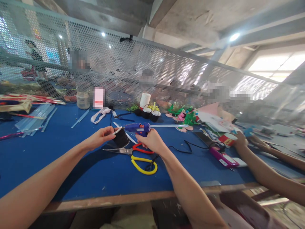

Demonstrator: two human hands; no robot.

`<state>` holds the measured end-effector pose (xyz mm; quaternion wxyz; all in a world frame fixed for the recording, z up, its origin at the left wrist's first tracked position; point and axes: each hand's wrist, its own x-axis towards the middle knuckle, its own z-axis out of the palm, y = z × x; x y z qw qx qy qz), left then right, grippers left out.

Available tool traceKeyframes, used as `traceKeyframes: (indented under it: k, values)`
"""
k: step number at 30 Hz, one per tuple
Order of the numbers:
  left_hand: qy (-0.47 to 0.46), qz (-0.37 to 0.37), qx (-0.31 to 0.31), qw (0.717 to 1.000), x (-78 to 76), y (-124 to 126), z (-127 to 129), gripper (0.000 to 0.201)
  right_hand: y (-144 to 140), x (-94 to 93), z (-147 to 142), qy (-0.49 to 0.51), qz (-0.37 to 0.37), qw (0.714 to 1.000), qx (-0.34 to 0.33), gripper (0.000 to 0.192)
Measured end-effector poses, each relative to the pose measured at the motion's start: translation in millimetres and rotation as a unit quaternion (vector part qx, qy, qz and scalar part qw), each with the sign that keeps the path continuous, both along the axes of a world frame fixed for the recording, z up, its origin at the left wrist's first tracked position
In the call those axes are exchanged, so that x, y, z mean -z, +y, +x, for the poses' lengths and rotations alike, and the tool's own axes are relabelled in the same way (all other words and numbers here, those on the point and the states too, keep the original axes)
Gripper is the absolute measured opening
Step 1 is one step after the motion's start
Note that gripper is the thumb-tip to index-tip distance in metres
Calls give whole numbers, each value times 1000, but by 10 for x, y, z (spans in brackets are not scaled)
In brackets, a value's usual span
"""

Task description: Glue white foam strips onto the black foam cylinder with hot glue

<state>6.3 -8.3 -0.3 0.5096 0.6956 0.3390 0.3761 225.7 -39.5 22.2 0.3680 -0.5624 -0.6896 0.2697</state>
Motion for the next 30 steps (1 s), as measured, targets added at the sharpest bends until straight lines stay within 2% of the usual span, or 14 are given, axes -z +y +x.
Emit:
traceKeyframes:
  k: [6,11,14,18,22,25,28,30]
  values:
    - [-5,-8,-2,1000,-12,6,6,22,75,61,16,18,-10,1000,-1,24]
    - [-3,2,-5,1000,-17,-1,18,22,158,76,78,110,-25,993,-19,14]
    - [9,12,-7,1000,-26,-10,20,22,273,113,159,130,-18,991,36,12]
    - [48,41,-14,998,-61,-35,22,24,458,235,261,52,-24,993,108,18]
    - [102,118,-22,988,-67,-59,29,17,594,373,300,-24,-51,989,137,32]
    - [142,193,-31,970,-48,-69,34,11,631,404,310,-79,-52,982,162,34]
    - [188,288,-38,938,-41,-85,42,8,587,344,287,-113,-22,976,184,26]
    - [224,349,-42,909,-43,-102,53,8,511,274,220,-117,31,978,172,19]
